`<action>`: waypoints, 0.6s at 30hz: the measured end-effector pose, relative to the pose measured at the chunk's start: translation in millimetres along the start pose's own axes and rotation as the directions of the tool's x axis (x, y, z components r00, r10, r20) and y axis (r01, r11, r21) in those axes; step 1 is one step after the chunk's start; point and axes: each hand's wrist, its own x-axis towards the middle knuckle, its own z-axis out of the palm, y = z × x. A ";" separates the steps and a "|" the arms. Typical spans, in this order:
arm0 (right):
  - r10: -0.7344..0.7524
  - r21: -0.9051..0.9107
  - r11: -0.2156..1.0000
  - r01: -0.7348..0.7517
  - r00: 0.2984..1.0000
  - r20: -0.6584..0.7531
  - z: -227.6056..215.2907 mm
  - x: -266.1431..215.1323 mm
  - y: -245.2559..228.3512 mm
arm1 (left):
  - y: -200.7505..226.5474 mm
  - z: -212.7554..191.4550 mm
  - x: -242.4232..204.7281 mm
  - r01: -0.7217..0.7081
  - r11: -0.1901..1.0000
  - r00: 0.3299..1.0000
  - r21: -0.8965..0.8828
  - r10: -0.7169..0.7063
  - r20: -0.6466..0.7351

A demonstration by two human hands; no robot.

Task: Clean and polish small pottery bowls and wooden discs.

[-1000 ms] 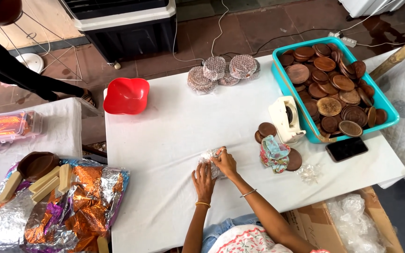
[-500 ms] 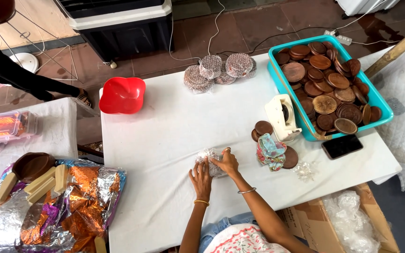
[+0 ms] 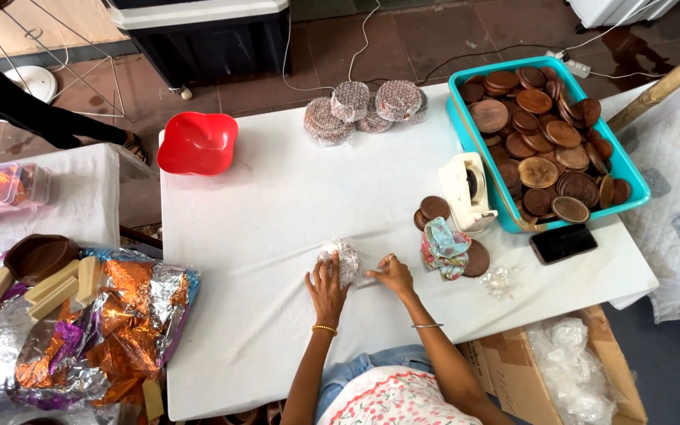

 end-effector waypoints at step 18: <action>-0.256 0.319 0.930 0.181 0.943 0.213 -14.4 -34.7 -45.5 | -42.3 -7.3 -23.6 0.292 0.755 0.956 -0.587 -0.212 0.202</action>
